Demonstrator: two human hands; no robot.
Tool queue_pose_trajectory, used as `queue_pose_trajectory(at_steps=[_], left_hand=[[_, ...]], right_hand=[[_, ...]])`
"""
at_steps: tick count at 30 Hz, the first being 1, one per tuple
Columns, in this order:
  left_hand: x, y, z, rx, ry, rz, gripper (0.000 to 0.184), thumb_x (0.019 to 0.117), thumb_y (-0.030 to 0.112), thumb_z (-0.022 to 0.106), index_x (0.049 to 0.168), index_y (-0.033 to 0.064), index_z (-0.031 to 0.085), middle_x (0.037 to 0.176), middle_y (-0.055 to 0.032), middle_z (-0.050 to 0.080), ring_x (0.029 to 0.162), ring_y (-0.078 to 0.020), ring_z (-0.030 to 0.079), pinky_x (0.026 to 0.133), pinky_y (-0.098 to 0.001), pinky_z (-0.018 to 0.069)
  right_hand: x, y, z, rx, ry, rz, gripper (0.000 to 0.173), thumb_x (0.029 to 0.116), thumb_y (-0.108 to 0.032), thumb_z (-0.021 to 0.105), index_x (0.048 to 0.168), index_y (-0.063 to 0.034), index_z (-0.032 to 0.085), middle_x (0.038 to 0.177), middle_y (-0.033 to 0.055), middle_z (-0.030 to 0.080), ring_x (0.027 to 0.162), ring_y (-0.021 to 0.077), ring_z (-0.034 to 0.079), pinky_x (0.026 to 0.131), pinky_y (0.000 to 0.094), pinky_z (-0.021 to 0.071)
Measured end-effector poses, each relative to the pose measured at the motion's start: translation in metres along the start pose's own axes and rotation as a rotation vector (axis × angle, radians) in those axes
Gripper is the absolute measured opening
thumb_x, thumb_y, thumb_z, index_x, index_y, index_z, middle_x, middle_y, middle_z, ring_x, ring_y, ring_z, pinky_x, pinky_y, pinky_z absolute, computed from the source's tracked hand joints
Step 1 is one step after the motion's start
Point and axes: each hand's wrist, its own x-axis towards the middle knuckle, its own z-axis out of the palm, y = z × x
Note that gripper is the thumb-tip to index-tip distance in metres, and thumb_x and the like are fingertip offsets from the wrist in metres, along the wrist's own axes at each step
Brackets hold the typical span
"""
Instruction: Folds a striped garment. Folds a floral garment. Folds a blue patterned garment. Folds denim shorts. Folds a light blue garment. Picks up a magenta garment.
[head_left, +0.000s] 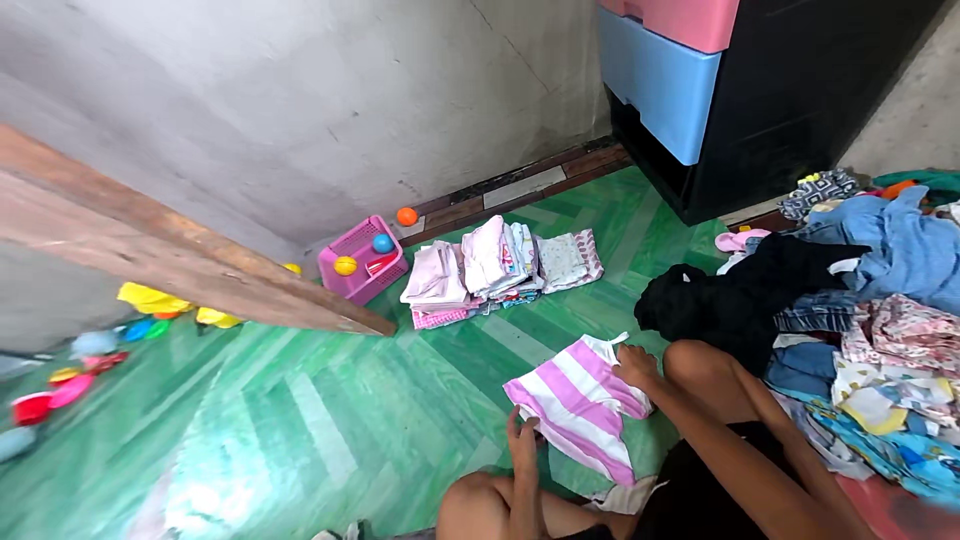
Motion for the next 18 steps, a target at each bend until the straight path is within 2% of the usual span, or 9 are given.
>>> queue_pose_trajectory(at_steps=[2,4,5,6,8,10,13,15,18], left_hand=[[0.002,0.002,-0.001,0.027,-0.052,0.016,0.059,0.1017,0.012,0.061,0.156,0.0102,0.037,0.116,-0.0286,0.063,0.086,-0.0307,0.064,0.073,-0.0464,0.0539],[0.006,-0.003,0.000,0.155,-0.095,0.157,0.066,0.0999,0.013,0.065,0.158,0.0083,0.033,0.124,-0.0317,0.062,0.098,-0.0383,0.067,0.081,-0.0539,0.0557],[0.008,-0.006,0.000,0.237,-0.111,0.229,0.060,0.1003,0.013,0.064,0.154,0.0039,0.039,0.127,-0.0305,0.062,0.103,-0.0384,0.067,0.086,-0.0542,0.0559],[0.010,-0.007,0.001,0.308,-0.111,0.271,0.048,0.1014,0.014,0.062,0.146,0.0002,0.051,0.125,-0.0285,0.065,0.105,-0.0370,0.067,0.089,-0.0532,0.0546],[0.012,-0.008,0.000,0.366,-0.073,0.260,0.029,0.1043,0.015,0.058,0.125,-0.0030,0.068,0.113,-0.0240,0.070,0.096,-0.0317,0.068,0.086,-0.0498,0.0541],[0.012,-0.008,-0.002,0.256,-0.032,0.204,0.028,0.1061,0.017,0.056,0.114,-0.0058,0.071,0.102,-0.0214,0.071,0.087,-0.0251,0.070,0.082,-0.0437,0.0579],[0.008,-0.002,-0.002,0.014,0.020,0.198,0.024,0.1030,0.012,0.061,0.109,-0.0088,0.070,0.097,-0.0187,0.071,0.078,-0.0169,0.068,0.076,-0.0332,0.0590],[0.004,0.002,-0.001,-0.059,0.045,0.224,0.021,0.0980,0.008,0.068,0.110,-0.0097,0.068,0.097,-0.0180,0.071,0.079,-0.0164,0.068,0.076,-0.0324,0.0589],[0.004,0.004,-0.001,-0.093,0.054,0.268,0.030,0.0900,0.000,0.073,0.117,-0.0104,0.064,0.095,-0.0164,0.068,0.078,-0.0146,0.063,0.074,-0.0316,0.0555]], right_hand=[[0.001,0.001,0.000,-0.014,-0.018,-0.008,0.041,0.0997,-0.031,0.060,0.120,0.0042,0.066,0.135,0.0266,0.060,0.134,0.0427,0.051,0.104,0.0639,0.0424],[0.001,0.001,0.003,-0.016,0.004,-0.024,0.042,0.1002,-0.032,0.060,0.119,0.0050,0.066,0.136,0.0264,0.059,0.137,0.0426,0.048,0.106,0.0635,0.0410],[0.000,0.001,0.004,-0.009,0.029,-0.028,0.042,0.1008,-0.031,0.059,0.120,0.0053,0.066,0.138,0.0261,0.058,0.139,0.0423,0.046,0.106,0.0624,0.0407],[-0.001,0.001,0.004,0.006,0.057,-0.024,0.042,0.1015,-0.030,0.058,0.122,0.0056,0.065,0.140,0.0255,0.056,0.140,0.0415,0.044,0.108,0.0611,0.0405],[-0.004,0.000,0.001,0.061,0.121,-0.001,0.043,0.1031,-0.029,0.056,0.129,0.0055,0.061,0.142,0.0244,0.056,0.139,0.0397,0.047,0.109,0.0584,0.0408],[-0.004,0.002,-0.004,0.127,0.191,0.025,0.046,0.1044,-0.029,0.053,0.135,0.0050,0.056,0.136,0.0253,0.060,0.131,0.0395,0.055,0.107,0.0573,0.0429],[-0.001,0.008,-0.012,0.255,0.243,-0.016,0.042,0.1057,-0.028,0.051,0.134,0.0034,0.053,0.122,0.0263,0.065,0.118,0.0406,0.064,0.100,0.0574,0.0486],[0.002,0.012,-0.014,0.406,0.271,-0.106,0.038,0.1033,-0.025,0.057,0.128,0.0051,0.056,0.115,0.0269,0.065,0.111,0.0410,0.064,0.097,0.0572,0.0497],[0.005,0.014,-0.014,0.628,0.342,-0.228,0.035,0.0964,-0.018,0.066,0.123,0.0051,0.060,0.108,0.0236,0.067,0.099,0.0347,0.067,0.091,0.0514,0.0531]])
